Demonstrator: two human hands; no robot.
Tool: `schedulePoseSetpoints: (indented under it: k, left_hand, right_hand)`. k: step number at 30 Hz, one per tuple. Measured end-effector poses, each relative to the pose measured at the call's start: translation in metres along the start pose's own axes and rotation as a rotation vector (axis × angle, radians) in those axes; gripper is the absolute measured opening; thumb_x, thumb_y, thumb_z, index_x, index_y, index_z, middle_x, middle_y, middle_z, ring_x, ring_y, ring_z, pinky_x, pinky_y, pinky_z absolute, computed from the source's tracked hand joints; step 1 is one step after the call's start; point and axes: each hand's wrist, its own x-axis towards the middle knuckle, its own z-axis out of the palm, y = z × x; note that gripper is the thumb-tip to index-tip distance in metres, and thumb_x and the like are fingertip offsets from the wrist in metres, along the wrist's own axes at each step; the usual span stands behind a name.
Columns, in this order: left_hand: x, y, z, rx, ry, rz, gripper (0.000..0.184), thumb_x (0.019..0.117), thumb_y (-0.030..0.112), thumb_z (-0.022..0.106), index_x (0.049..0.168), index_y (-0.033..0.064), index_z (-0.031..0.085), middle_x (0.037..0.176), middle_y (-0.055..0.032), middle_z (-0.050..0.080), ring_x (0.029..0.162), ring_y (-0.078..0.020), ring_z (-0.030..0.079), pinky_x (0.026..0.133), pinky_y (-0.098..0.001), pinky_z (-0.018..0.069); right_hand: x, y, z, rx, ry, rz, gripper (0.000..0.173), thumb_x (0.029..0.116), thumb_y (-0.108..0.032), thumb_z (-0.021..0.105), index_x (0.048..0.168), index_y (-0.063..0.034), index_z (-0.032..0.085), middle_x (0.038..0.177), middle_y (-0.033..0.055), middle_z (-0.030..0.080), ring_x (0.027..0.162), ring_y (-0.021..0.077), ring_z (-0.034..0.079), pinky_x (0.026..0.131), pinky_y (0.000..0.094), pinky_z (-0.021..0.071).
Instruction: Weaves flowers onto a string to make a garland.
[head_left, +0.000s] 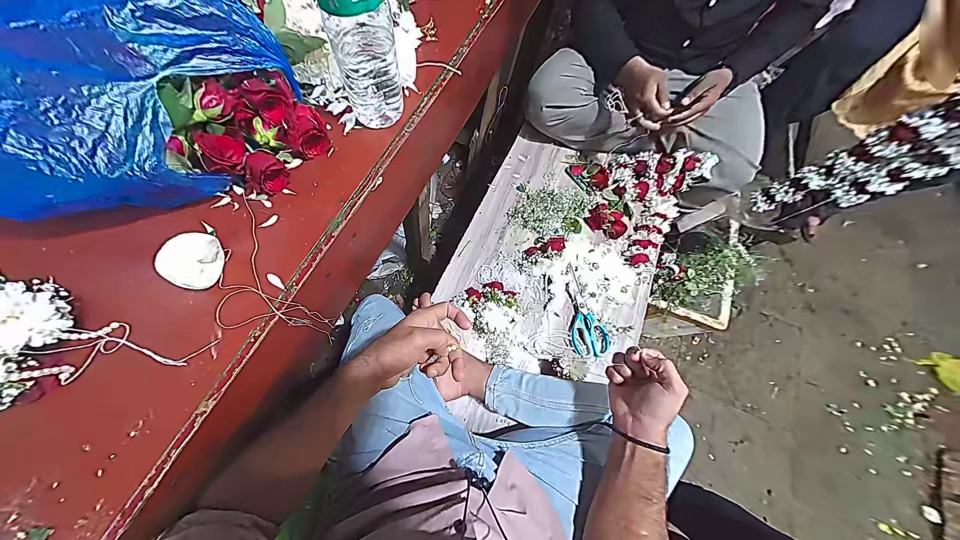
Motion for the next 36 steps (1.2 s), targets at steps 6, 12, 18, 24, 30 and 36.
schedulePoseSetpoints:
  k: [6, 12, 18, 24, 30, 36]
  left_hand:
    - [-0.0005, -0.0018, -0.0005, 0.041, -0.027, 0.025, 0.037, 0.0905, -0.003, 0.045, 0.126, 0.0034, 0.049, 0.067, -0.0047, 0.061, 0.045, -0.0027, 0.044, 0.043, -0.0171, 0.0310]
    - [0.0010, -0.0046, -0.0016, 0.103, -0.075, 0.025, 0.023, 0.1004, 0.004, 0.055, 0.123, 0.0044, 0.051, 0.062, -0.0026, 0.056, 0.044, -0.0047, 0.047, 0.043, -0.0172, 0.0365]
    - [0.0005, -0.0037, -0.0005, 0.082, -0.095, -0.005, 0.017, 0.1057, 0.016, 0.052, 0.120, 0.0067, 0.054, 0.064, -0.0015, 0.054, 0.047, -0.0059, 0.049, 0.045, -0.0183, 0.0404]
    - [-0.0036, -0.0009, -0.0044, 0.036, -0.068, -0.037, 0.034, 0.0926, 0.002, 0.037, 0.125, 0.0074, 0.049, 0.074, -0.0058, 0.064, 0.054, -0.0077, 0.053, 0.051, -0.0213, 0.0418]
    - [-0.0030, -0.0049, -0.0057, 0.039, -0.069, -0.008, 0.037, 0.0920, -0.003, 0.041, 0.127, 0.0058, 0.045, 0.071, -0.0063, 0.063, 0.047, -0.0044, 0.048, 0.044, -0.0176, 0.0352]
    - [0.0003, -0.0060, 0.0007, 0.077, -0.023, -0.044, 0.041, 0.0899, -0.005, 0.043, 0.128, 0.0079, 0.049, 0.063, -0.0016, 0.057, 0.039, -0.0009, 0.033, 0.038, -0.0166, 0.0251]
  right_hand:
    - [-0.0010, 0.0031, -0.0002, -0.034, 0.004, 0.004, 0.032, 0.1003, -0.017, 0.034, 0.078, -0.0194, 0.056, 0.062, -0.0057, 0.057, 0.049, 0.0045, 0.049, 0.044, 0.0200, 0.0386]
    - [-0.0004, 0.0024, -0.0020, -0.014, 0.003, 0.012, 0.031, 0.1010, -0.017, 0.034, 0.080, -0.0183, 0.056, 0.063, -0.0046, 0.057, 0.049, 0.0054, 0.051, 0.044, 0.0201, 0.0393]
    - [-0.0015, 0.0029, -0.0019, 0.001, 0.024, 0.014, 0.030, 0.1009, -0.015, 0.034, 0.080, -0.0184, 0.056, 0.063, -0.0044, 0.058, 0.050, 0.0053, 0.051, 0.044, 0.0201, 0.0394]
    - [-0.0006, 0.0023, -0.0049, -0.011, 0.063, 0.024, 0.030, 0.1008, -0.016, 0.035, 0.079, -0.0188, 0.055, 0.061, -0.0048, 0.057, 0.048, 0.0056, 0.050, 0.043, 0.0204, 0.0388]
    - [-0.0009, 0.0039, -0.0030, -0.012, 0.048, 0.023, 0.030, 0.1006, -0.016, 0.034, 0.079, -0.0182, 0.055, 0.063, -0.0043, 0.058, 0.049, 0.0059, 0.052, 0.043, 0.0205, 0.0396]
    - [-0.0042, 0.0015, 0.0007, -0.020, 0.060, 0.018, 0.031, 0.1011, -0.016, 0.034, 0.079, -0.0190, 0.055, 0.062, -0.0054, 0.058, 0.049, 0.0054, 0.051, 0.044, 0.0203, 0.0398]
